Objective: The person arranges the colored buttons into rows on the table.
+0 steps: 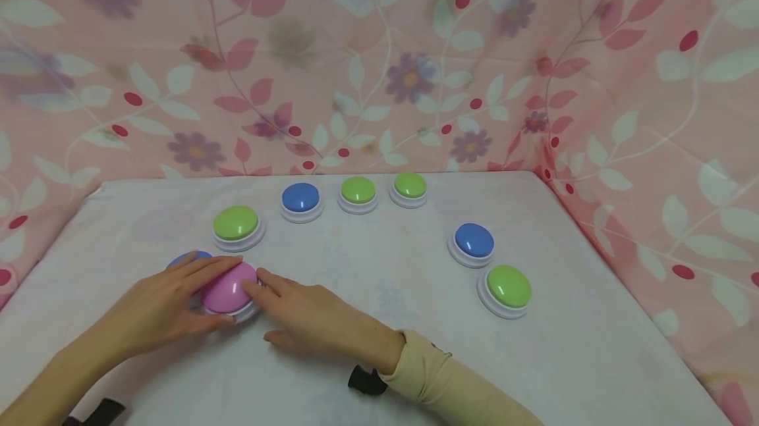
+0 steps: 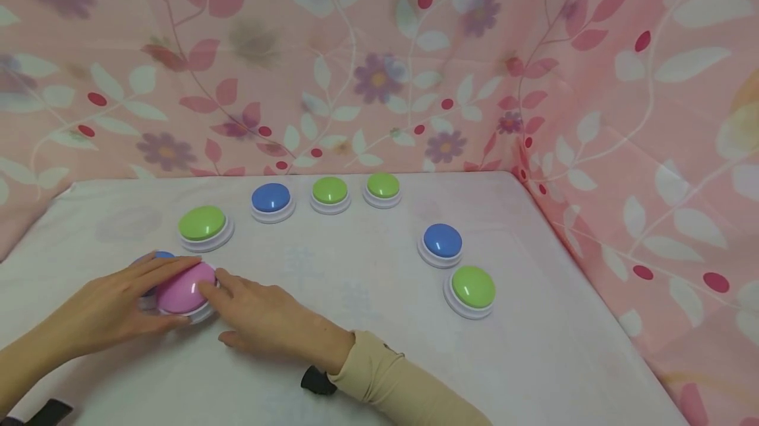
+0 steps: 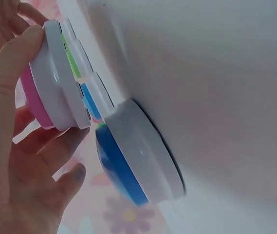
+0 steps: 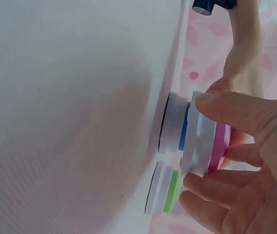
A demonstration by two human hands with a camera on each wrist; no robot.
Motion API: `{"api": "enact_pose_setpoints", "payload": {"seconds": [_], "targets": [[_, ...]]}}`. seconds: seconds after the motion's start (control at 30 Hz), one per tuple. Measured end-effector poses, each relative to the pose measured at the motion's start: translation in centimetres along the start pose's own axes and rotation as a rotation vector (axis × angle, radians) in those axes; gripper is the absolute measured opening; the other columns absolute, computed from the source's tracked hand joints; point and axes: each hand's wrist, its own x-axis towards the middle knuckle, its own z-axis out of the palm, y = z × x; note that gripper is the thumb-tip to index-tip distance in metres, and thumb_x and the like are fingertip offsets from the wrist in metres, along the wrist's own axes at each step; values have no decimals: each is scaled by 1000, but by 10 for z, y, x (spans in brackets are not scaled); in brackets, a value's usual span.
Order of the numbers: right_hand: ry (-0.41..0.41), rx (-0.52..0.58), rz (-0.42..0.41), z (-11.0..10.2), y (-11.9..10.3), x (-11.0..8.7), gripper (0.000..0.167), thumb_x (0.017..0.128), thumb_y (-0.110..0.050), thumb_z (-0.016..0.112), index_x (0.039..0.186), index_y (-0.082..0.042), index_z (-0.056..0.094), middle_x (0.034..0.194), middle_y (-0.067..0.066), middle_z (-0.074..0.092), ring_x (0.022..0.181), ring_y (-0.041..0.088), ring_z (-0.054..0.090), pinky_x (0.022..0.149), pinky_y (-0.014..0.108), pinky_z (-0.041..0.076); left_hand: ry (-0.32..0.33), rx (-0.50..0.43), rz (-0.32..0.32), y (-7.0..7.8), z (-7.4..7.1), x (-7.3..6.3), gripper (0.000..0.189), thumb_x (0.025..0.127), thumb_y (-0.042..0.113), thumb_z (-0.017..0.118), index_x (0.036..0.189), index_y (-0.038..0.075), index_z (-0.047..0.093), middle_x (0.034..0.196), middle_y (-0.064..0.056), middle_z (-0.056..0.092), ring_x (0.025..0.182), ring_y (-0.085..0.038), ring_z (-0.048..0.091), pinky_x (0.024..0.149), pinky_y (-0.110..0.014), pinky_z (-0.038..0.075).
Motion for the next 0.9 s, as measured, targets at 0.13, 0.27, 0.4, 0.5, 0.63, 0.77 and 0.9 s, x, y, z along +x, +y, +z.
{"api": "enact_pose_setpoints", "payload": {"seconds": [0.13, 0.27, 0.4, 0.5, 0.63, 0.77, 0.9], "targets": [[14, 21, 29, -3, 7, 0, 80, 93, -36, 67, 157, -16, 25, 161, 10, 30, 144, 15, 36, 105, 23, 43, -14, -12, -36, 3, 5, 13, 83, 69, 56, 84, 140, 24, 55, 130, -10, 62, 113, -43, 61, 77, -61, 54], [45, 35, 59, -7, 16, 0, 79, 94, -35, 68, 157, -15, 26, 160, 13, 30, 144, 18, 36, 105, 26, 44, -11, -23, -47, 5, 9, 26, 84, 70, 54, 85, 141, 20, 55, 130, -10, 59, 102, -34, 67, 74, -55, 57], [77, 41, 75, -10, 24, -1, 79, 93, -34, 69, 157, -14, 27, 160, 14, 29, 144, 20, 37, 101, 28, 48, -32, -42, -67, 7, 10, 39, 84, 71, 50, 85, 141, 15, 54, 131, -15, 59, 102, -38, 68, 77, -57, 56], [91, 48, 87, -12, 29, -1, 80, 93, -33, 70, 157, -14, 27, 160, 15, 29, 144, 21, 36, 100, 29, 49, -32, -48, -80, 9, 10, 47, 84, 72, 50, 85, 141, 14, 54, 133, -16, 59, 104, -39, 67, 79, -58, 56], [95, 55, 106, -15, 35, -1, 80, 92, -33, 70, 157, -12, 27, 160, 16, 28, 145, 22, 35, 100, 29, 49, -42, -59, -115, 11, 13, 56, 83, 73, 51, 83, 142, 14, 53, 136, -17, 57, 105, -41, 66, 81, -59, 55], [98, 54, 127, -14, 42, 1, 82, 92, -32, 71, 157, -9, 26, 161, 17, 27, 145, 22, 35, 101, 29, 49, -83, -102, -172, 12, 17, 64, 83, 77, 58, 77, 144, 17, 51, 141, -17, 53, 114, -42, 61, 86, -62, 51], [118, 73, 151, -11, 51, 3, 83, 91, -31, 72, 157, -9, 25, 162, 15, 24, 145, 21, 34, 102, 29, 48, -91, -154, -193, 12, 21, 73, 84, 79, 61, 74, 147, 18, 48, 142, -14, 53, 122, -38, 56, 92, -63, 48]]}}
